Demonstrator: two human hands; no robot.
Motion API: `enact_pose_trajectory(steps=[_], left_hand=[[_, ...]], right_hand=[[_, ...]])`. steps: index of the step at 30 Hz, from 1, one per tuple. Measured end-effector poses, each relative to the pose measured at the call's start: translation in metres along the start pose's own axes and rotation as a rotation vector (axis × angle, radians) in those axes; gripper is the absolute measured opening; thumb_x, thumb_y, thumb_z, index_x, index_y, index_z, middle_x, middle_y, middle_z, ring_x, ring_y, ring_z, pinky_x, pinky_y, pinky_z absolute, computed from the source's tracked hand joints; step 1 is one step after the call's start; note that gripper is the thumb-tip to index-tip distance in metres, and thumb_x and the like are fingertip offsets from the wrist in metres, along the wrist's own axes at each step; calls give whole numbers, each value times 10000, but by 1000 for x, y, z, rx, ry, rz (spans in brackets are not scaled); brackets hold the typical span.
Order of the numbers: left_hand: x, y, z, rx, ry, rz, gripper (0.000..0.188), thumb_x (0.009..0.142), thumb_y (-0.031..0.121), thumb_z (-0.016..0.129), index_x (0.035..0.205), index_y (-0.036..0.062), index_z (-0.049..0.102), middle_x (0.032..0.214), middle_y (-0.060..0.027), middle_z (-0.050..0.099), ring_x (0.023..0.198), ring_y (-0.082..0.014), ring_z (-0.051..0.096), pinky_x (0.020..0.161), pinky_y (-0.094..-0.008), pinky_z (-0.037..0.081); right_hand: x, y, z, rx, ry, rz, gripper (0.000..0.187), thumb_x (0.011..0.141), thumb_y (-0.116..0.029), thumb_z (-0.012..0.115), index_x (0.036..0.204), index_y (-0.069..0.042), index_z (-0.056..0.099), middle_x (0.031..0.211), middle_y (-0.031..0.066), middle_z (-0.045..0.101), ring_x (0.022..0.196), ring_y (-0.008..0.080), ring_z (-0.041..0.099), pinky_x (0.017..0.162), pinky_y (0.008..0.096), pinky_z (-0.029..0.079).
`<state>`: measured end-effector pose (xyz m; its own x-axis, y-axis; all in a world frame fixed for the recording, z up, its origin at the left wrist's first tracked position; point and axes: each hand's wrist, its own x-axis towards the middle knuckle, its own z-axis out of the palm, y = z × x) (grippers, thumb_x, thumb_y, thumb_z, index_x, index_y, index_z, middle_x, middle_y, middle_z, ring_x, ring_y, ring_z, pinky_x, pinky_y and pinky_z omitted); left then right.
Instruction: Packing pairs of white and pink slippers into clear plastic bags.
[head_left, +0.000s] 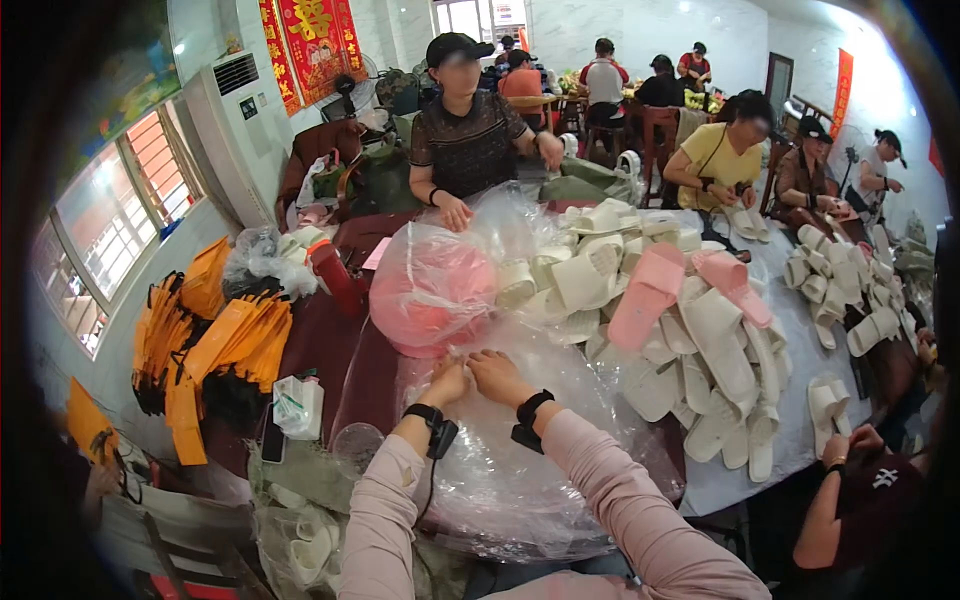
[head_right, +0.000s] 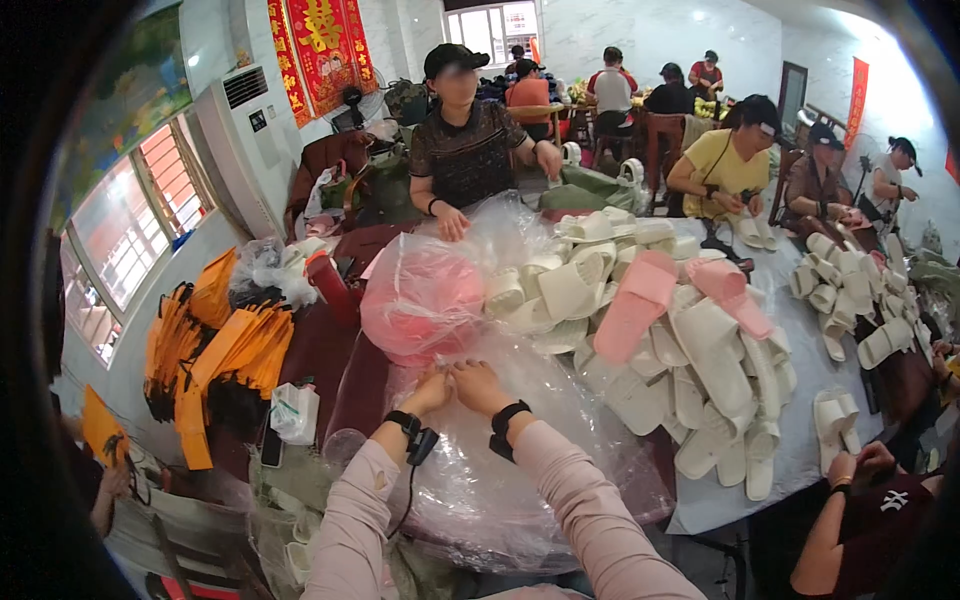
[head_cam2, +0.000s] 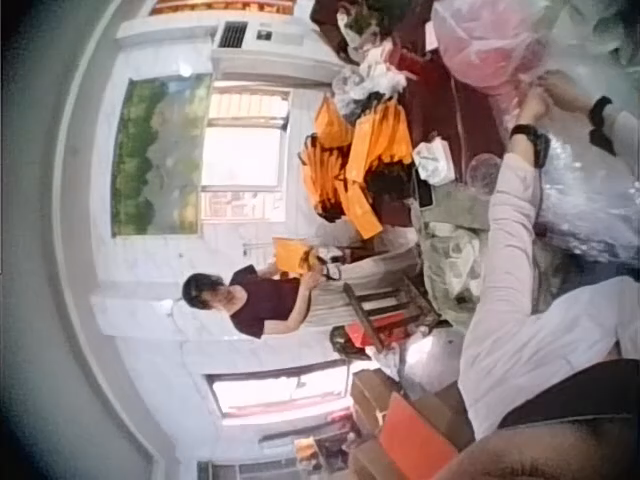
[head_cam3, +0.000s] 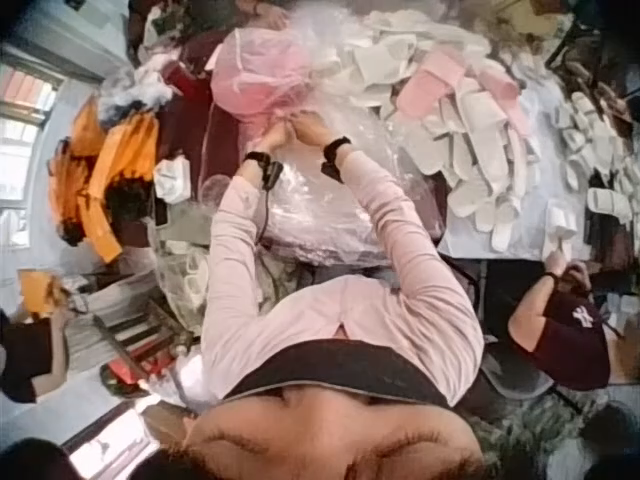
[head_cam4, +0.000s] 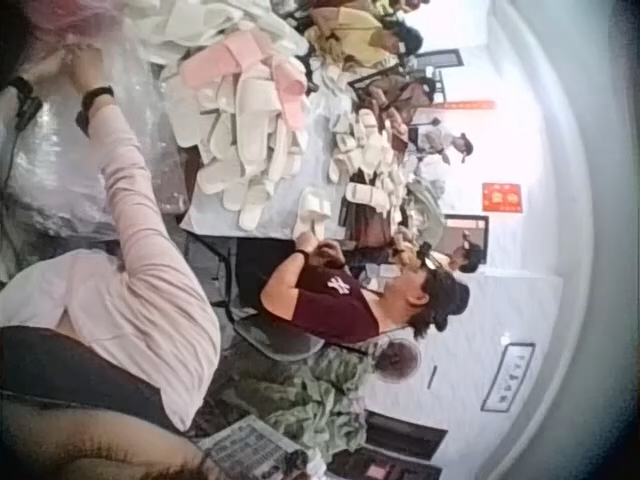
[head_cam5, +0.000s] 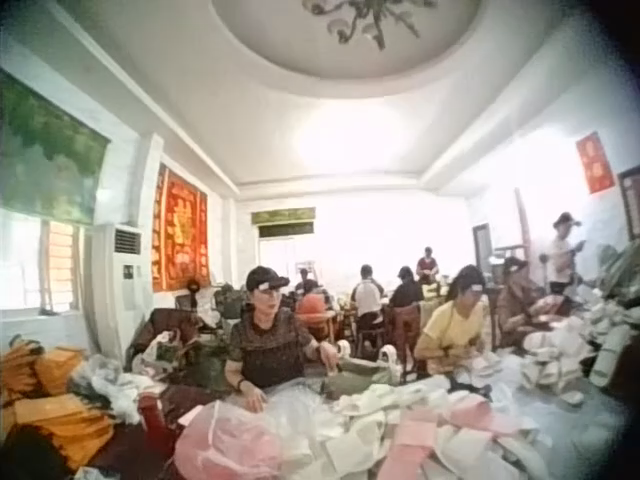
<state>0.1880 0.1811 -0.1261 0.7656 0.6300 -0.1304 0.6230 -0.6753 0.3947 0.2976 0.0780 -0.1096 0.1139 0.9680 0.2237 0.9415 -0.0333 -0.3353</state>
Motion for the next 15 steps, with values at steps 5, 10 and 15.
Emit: enact_pose_trajectory(steps=[5, 10, 15], left_hand=[[-19, -1, -54, 143, -51, 61, 608, 774, 183, 593, 1357, 150, 420, 1345, -223, 389, 1170, -427, 428, 972, -486, 358], [-33, 39, -108, 545, 989, 230, 348, 812, 153, 532, 1157, 107, 558, 984, -163, 616, 877, -337, 608, 736, -476, 471], [11, -5, -106, 254, 626, 40, 171, 847, 114, 488, 978, 72, 590, 923, -155, 636, 806, -364, 612, 688, -469, 460]], right_hand=[[6, 0, 26, 24, -35, 24, 418, 860, -210, 531, 1263, -109, 493, 1312, 84, 489, 1206, 270, 454, 950, 463, 393], [9, 7, 27, -89, -3, -3, 434, 883, -278, 499, 1295, -144, 469, 1364, 91, 444, 1192, 276, 462, 941, 497, 388], [10, 4, 27, -90, -36, 10, 435, 879, -297, 479, 1291, -158, 492, 1341, 85, 467, 1177, 269, 469, 933, 499, 386]])
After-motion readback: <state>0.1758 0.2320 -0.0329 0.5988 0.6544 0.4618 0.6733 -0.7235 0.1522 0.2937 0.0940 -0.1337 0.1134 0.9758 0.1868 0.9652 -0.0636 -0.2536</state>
